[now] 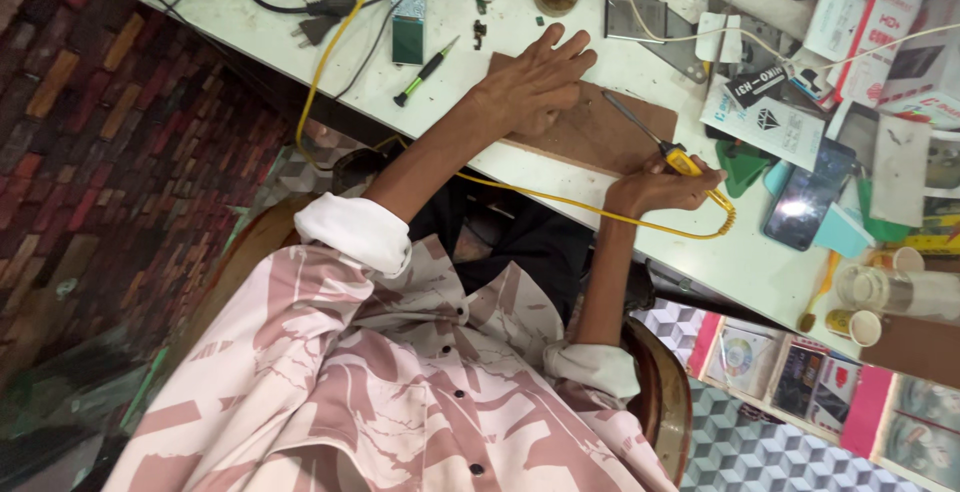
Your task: The person uses a soldering iron to work on a small green circuit board placed on a wooden block. They repeatedly apply the hot tip to various points on the board while holding it steady with the other hand. The workspace is cluttered with tools and electronic parts.
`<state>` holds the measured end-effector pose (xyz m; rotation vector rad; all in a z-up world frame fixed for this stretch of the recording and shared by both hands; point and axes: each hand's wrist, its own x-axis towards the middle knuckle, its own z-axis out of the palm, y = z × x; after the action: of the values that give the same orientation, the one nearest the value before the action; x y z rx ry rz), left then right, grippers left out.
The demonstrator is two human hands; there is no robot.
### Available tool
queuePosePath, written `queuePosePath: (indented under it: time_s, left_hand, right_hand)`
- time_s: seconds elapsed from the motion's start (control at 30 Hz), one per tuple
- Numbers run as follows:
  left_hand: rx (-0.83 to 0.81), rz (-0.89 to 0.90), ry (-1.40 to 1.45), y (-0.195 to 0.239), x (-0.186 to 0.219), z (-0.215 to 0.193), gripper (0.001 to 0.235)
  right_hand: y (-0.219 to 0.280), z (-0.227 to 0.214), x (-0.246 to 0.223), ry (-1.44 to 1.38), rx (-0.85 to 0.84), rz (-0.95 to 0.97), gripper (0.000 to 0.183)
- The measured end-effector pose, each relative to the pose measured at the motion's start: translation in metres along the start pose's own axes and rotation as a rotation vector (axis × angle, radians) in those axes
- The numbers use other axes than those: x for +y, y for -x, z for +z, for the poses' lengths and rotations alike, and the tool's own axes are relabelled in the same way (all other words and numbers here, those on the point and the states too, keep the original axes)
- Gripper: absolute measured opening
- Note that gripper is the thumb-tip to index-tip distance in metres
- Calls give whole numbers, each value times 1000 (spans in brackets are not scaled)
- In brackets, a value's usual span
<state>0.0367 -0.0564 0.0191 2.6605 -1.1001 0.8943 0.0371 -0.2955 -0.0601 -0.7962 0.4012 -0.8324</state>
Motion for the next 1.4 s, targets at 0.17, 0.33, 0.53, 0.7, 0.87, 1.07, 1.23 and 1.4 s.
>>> queuePosePath:
  time_s: [0.17,0.33,0.53,0.7,0.87,1.07,1.23,1.4]
  left_hand:
    - [-73,-294,334,29,0,-16,14]
    - [94,-519,349,60,13,-27,15]
    - [126,-606,361,64,31,-22,13]
    - [106,-647,361,53,33,-14,13]
    - [193,-610,468,51,28,-13,12]
    - [189,-548,263,68,37,-15,14]
    - [174,-565,246,72,43,-6,12]
    - [135,-565,254,77,43,0,11]
  right_hand:
    - [-2,-1,2,-27,-11,-8,45]
    - [-4,-6,4,30,-16,-15,48]
    - [0,-2,2,66,-37,-36,48]
    - [7,-1,-5,96,-23,-8,48]
    - [9,0,-5,58,-41,-30,46]
    - [10,-1,-5,35,-42,-20,47]
    - [14,2,-9,114,7,-5,50]
    - [10,0,-5,57,-29,-35,50]
